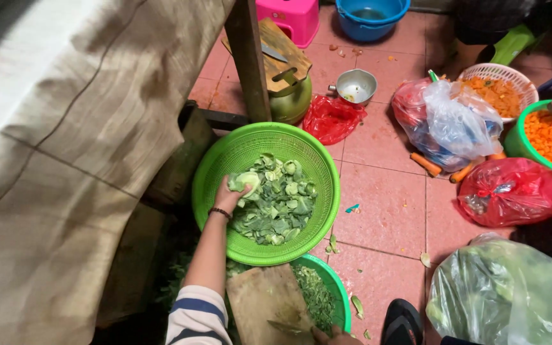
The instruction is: Chopping green leafy vegetables on a cutting board while sitting on the floor.
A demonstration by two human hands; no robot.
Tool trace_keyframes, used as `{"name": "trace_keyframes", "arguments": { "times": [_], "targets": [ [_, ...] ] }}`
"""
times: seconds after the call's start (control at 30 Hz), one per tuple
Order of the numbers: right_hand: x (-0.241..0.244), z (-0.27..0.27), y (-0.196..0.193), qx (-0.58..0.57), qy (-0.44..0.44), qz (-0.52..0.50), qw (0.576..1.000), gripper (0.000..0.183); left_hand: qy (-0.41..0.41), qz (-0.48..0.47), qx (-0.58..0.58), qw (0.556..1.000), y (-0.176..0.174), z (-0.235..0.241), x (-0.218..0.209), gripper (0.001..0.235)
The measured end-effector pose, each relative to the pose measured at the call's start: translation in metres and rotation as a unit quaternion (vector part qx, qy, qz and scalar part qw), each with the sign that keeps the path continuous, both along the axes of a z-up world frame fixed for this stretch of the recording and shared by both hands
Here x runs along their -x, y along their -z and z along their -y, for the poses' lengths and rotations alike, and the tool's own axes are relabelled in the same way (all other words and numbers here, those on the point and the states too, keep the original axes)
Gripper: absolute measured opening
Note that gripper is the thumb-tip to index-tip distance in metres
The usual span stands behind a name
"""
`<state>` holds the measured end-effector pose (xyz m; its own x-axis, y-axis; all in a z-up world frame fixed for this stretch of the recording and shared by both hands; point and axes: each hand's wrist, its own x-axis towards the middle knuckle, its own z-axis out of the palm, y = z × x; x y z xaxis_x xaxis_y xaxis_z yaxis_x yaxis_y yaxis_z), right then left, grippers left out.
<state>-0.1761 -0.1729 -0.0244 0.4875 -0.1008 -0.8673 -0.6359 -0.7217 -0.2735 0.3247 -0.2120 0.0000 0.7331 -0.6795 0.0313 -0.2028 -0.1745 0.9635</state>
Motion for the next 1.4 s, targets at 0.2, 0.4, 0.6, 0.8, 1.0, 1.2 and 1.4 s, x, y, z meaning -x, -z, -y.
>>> {"name": "trace_keyframes", "arguments": {
  "times": [0.2, 0.4, 0.6, 0.8, 1.0, 1.2, 1.4],
  "targets": [
    [0.002, -0.001, -0.073, 0.036, 0.046, 0.086, 0.995, 0.052, -0.024, -0.134, -0.003, 0.991, -0.014, -0.035, 0.050, 0.054],
    [0.016, 0.012, -0.129, 0.041, 0.077, 0.193, 0.977, 0.094, -0.017, -0.286, 0.099, 0.953, -0.076, -0.085, 0.134, 0.055],
    [0.022, 0.014, -0.100, 0.091, 0.197, 0.231, 0.949, 0.044, -0.053, -0.201, -0.098, 0.973, -0.019, -0.153, 0.264, 0.063],
    [0.024, 0.008, -0.074, 0.063, 0.194, 0.181, 0.962, 0.024, -0.143, 0.064, -0.336, 0.929, -0.058, -0.163, 0.322, 0.078],
    [0.028, 0.002, -0.061, 0.059, 0.194, 0.223, 0.953, 0.023, -0.099, 0.120, -0.284, 0.946, -0.073, -0.180, 0.312, 0.120],
    [0.034, -0.001, -0.065, 0.068, 0.183, 0.247, 0.949, 0.021, -0.060, 0.195, -0.289, 0.935, -0.071, -0.180, 0.310, 0.094],
    [0.034, -0.001, -0.067, 0.057, 0.189, 0.240, 0.950, 0.021, 0.072, 0.269, -0.347, 0.896, -0.090, -0.161, 0.325, 0.078]
  ]
}}
